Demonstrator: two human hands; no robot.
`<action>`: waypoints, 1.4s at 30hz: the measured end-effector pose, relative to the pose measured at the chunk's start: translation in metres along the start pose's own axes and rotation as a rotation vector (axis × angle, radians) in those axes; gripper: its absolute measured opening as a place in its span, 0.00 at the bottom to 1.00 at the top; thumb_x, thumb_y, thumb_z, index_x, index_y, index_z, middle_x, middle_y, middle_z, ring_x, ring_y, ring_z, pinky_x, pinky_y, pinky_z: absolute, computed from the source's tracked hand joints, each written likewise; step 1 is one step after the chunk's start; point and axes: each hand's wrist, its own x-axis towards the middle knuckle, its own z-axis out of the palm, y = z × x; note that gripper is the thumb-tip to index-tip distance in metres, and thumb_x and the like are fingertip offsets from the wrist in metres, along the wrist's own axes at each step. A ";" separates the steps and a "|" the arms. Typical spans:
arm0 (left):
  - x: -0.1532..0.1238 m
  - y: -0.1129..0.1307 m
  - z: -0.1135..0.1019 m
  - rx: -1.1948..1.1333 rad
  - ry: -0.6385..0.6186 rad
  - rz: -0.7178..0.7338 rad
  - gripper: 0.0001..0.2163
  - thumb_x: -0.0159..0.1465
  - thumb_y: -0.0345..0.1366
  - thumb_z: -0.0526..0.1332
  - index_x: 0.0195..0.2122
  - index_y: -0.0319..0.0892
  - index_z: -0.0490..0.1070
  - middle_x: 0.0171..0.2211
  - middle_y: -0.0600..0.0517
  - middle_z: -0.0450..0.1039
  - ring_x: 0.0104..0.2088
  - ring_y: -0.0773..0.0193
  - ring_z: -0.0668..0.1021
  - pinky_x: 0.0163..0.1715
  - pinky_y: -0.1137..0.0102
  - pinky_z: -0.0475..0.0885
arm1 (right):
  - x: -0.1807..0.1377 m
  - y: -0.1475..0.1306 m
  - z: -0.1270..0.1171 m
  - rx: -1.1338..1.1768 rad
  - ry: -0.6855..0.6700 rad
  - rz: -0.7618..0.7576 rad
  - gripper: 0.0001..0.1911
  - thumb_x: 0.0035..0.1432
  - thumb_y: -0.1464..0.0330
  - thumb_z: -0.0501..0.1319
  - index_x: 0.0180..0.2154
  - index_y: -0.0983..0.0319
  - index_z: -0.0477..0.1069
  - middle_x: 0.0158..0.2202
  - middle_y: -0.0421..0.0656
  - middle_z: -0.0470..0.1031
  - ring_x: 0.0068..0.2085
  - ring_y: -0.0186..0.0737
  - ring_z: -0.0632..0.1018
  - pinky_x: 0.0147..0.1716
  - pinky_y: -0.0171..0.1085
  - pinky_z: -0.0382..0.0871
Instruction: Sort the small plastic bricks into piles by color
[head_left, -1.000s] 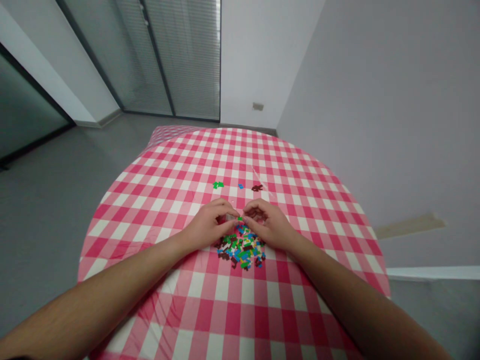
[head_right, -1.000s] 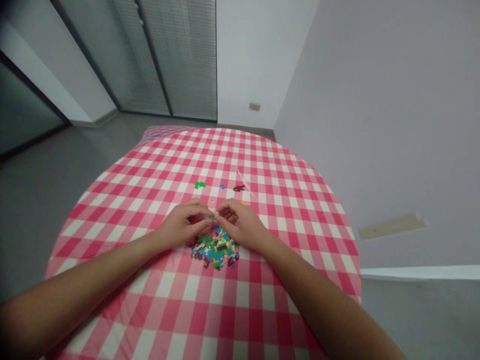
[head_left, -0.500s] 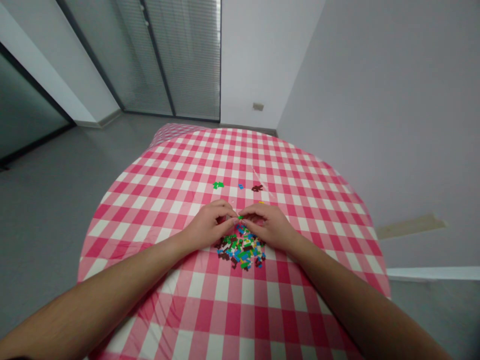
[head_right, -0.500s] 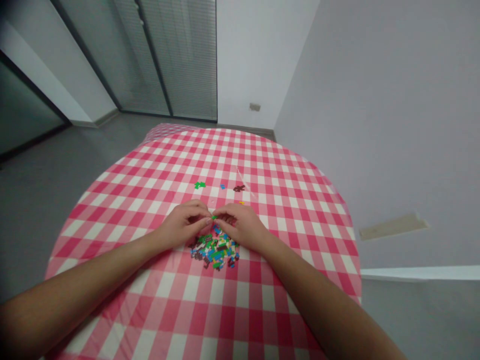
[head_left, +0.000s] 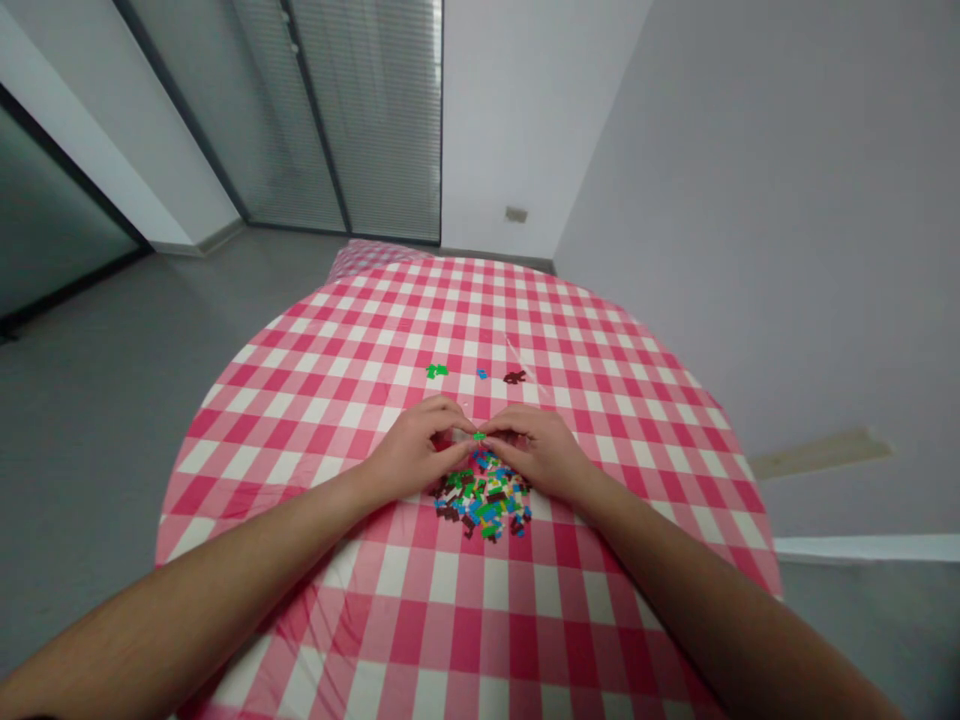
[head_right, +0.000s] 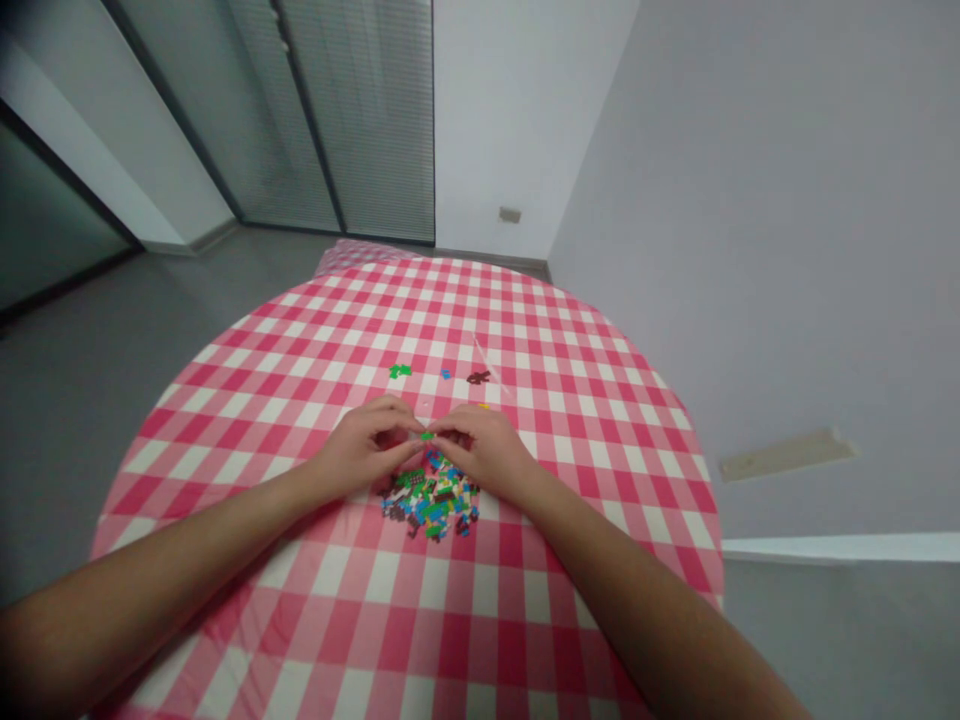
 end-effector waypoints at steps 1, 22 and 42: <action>0.000 0.000 -0.001 0.011 -0.001 0.005 0.04 0.62 0.35 0.64 0.38 0.44 0.77 0.36 0.49 0.74 0.36 0.63 0.76 0.36 0.67 0.73 | 0.000 0.000 0.000 -0.003 0.001 0.000 0.06 0.59 0.69 0.63 0.39 0.59 0.78 0.35 0.44 0.80 0.36 0.39 0.78 0.37 0.39 0.72; 0.015 -0.049 -0.035 0.626 0.190 -0.416 0.09 0.58 0.43 0.64 0.34 0.44 0.78 0.34 0.46 0.73 0.40 0.50 0.74 0.42 0.57 0.66 | -0.001 0.003 -0.003 -0.023 0.088 0.086 0.09 0.59 0.69 0.58 0.37 0.60 0.78 0.35 0.45 0.81 0.34 0.39 0.79 0.34 0.39 0.72; 0.014 -0.049 -0.029 0.647 0.086 -0.369 0.13 0.62 0.40 0.59 0.44 0.49 0.80 0.50 0.47 0.72 0.50 0.46 0.71 0.52 0.49 0.63 | -0.001 0.002 -0.006 -0.059 -0.151 0.018 0.08 0.59 0.69 0.61 0.39 0.62 0.78 0.34 0.45 0.80 0.33 0.37 0.77 0.34 0.36 0.69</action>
